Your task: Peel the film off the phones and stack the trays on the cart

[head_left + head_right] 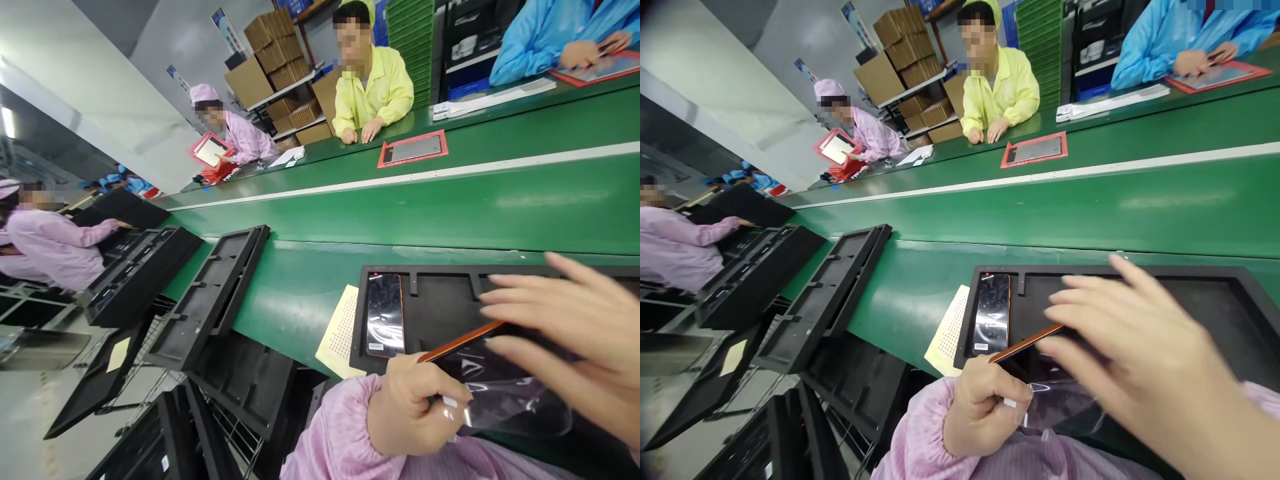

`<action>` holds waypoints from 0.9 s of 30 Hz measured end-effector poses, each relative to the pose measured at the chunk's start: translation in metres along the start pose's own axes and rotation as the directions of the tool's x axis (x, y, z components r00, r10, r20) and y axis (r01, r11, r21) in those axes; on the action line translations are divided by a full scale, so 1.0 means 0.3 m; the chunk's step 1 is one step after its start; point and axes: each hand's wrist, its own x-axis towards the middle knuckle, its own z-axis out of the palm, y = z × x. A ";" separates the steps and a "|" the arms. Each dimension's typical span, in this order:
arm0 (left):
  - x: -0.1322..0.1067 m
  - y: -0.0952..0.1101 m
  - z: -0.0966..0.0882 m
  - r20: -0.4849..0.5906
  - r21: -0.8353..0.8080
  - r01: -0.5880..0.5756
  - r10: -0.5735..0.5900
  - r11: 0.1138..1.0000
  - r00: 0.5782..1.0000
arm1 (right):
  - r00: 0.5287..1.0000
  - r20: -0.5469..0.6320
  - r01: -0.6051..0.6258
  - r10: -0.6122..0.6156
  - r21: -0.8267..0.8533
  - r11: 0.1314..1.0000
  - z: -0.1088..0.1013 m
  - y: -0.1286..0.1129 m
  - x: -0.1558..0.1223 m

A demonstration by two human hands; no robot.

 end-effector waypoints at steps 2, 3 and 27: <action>-0.004 0.009 -0.002 -0.012 0.063 -0.035 0.036 0.997 0.999 | 0.974 0.109 0.209 -0.198 -0.104 0.972 0.046 -0.030 0.036; -0.006 0.012 -0.004 -0.021 0.090 -0.048 0.050 0.995 0.999 | 0.956 0.155 0.271 -0.249 -0.143 0.952 0.066 -0.042 0.048; -0.023 -0.042 -0.005 0.012 0.247 -0.367 0.376 0.897 0.927 | 0.760 0.293 0.579 -0.581 0.101 0.809 0.052 -0.045 -0.100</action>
